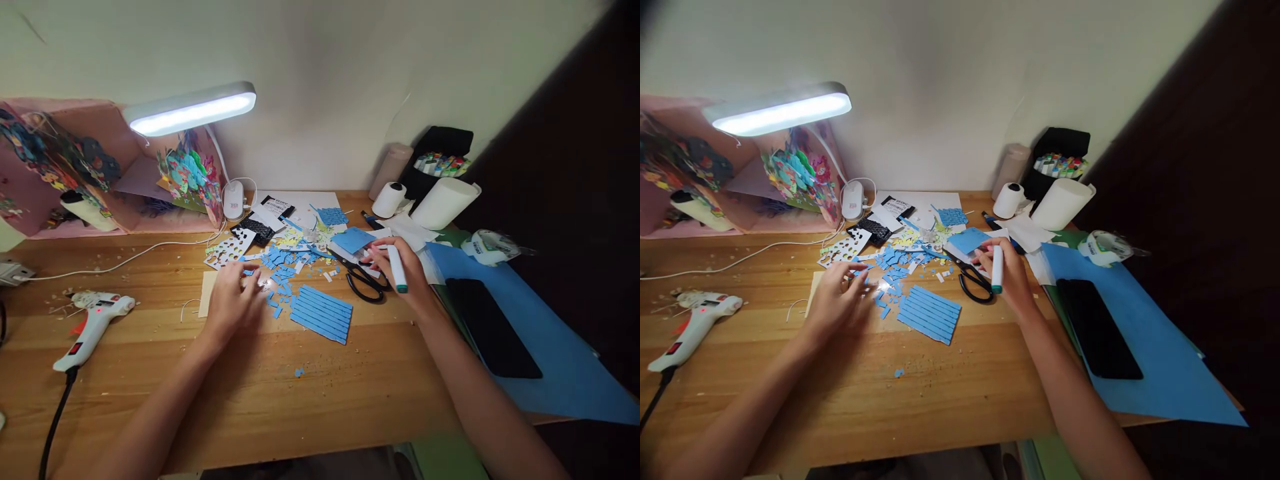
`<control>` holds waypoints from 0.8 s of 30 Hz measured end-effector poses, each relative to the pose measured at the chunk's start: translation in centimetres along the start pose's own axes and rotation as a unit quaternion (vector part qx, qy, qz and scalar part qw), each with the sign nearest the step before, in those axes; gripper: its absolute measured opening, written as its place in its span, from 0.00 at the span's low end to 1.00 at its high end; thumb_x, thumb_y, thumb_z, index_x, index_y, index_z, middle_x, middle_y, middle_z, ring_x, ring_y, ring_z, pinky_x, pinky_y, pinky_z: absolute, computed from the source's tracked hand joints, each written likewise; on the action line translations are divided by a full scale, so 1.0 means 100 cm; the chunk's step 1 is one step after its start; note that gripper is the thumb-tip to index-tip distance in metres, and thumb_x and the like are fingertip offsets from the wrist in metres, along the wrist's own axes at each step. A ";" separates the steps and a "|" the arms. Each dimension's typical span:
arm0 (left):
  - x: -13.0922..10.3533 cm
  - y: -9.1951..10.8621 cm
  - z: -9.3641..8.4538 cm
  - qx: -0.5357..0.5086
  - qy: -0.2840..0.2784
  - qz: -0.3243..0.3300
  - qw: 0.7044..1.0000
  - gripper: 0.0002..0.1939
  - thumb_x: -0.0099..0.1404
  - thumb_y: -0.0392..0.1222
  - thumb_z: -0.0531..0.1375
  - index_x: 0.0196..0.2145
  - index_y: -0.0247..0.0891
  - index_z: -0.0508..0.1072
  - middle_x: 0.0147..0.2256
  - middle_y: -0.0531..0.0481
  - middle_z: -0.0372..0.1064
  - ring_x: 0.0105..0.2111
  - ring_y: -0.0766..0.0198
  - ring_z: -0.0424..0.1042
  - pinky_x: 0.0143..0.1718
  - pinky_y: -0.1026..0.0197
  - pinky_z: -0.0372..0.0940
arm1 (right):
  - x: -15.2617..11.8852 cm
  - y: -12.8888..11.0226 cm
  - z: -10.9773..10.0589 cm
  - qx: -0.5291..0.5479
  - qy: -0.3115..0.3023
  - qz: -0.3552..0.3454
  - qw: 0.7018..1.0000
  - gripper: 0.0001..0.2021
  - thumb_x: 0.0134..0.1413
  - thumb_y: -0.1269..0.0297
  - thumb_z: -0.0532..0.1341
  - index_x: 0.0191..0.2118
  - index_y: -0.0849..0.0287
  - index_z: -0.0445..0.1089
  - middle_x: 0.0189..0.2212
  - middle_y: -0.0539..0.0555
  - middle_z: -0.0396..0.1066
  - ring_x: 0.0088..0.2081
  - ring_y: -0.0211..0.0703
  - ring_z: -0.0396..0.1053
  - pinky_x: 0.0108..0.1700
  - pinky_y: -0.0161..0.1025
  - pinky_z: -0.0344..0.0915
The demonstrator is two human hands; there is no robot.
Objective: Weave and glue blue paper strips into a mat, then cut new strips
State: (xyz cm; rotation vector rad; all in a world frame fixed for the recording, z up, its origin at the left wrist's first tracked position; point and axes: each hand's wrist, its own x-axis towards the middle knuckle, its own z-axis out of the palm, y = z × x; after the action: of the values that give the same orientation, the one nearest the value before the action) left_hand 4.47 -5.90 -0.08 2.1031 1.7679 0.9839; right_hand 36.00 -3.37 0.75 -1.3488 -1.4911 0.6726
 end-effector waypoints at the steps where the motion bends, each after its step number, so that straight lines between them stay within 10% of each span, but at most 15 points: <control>1: -0.002 0.006 0.003 -0.019 -0.030 0.010 0.999 0.11 0.66 0.45 0.51 0.38 0.37 0.69 0.36 0.46 0.67 0.37 0.59 0.66 0.40 0.56 0.61 | 0.003 0.008 -0.002 -0.024 0.003 -0.001 1.000 0.13 0.50 0.56 0.62 0.40 0.55 0.62 0.29 0.51 0.73 0.31 0.43 0.73 0.35 0.40 0.69; 10: -0.011 0.062 0.044 0.024 -0.216 0.080 0.973 0.35 0.47 0.52 0.67 0.50 0.35 0.63 0.44 0.40 0.66 0.44 0.49 0.66 0.43 0.51 0.62 | 0.028 0.031 0.013 -0.238 0.009 -0.107 0.965 0.17 0.43 0.76 0.59 0.41 0.55 0.66 0.37 0.57 0.70 0.42 0.53 0.68 0.40 0.44 0.65; 15: 0.001 0.066 0.047 -0.011 -0.258 0.007 0.966 0.17 0.53 0.44 0.64 0.40 0.36 0.69 0.39 0.44 0.70 0.40 0.53 0.68 0.40 0.55 0.63 | 0.034 0.033 0.012 -0.249 0.050 -0.131 0.958 0.11 0.46 0.78 0.54 0.32 0.56 0.69 0.31 0.55 0.69 0.33 0.47 0.69 0.34 0.40 0.63; 20: 0.049 0.053 0.023 -0.051 -0.251 0.013 0.967 0.17 0.62 0.53 0.52 0.39 0.40 0.71 0.35 0.48 0.72 0.39 0.56 0.69 0.38 0.59 0.64 | 0.024 0.020 -0.008 -0.191 0.187 -0.139 0.954 0.03 0.53 0.69 0.56 0.35 0.56 0.63 0.37 0.56 0.72 0.41 0.48 0.69 0.43 0.44 0.63; 24: 0.103 0.039 0.012 0.050 -0.257 0.113 0.959 0.16 0.57 0.53 0.58 0.37 0.39 0.73 0.33 0.49 0.72 0.34 0.59 0.70 0.36 0.61 0.64 | 0.009 -0.010 -0.011 0.063 0.234 -0.176 0.954 0.09 0.49 0.70 0.60 0.34 0.53 0.58 0.35 0.52 0.74 0.41 0.47 0.72 0.43 0.46 0.66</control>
State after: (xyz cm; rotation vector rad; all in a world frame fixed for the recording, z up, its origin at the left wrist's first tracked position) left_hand 8.86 3.09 4.79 2.3802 1.3627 0.3380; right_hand 36.70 -2.97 2.29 -1.0183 -1.2313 0.1942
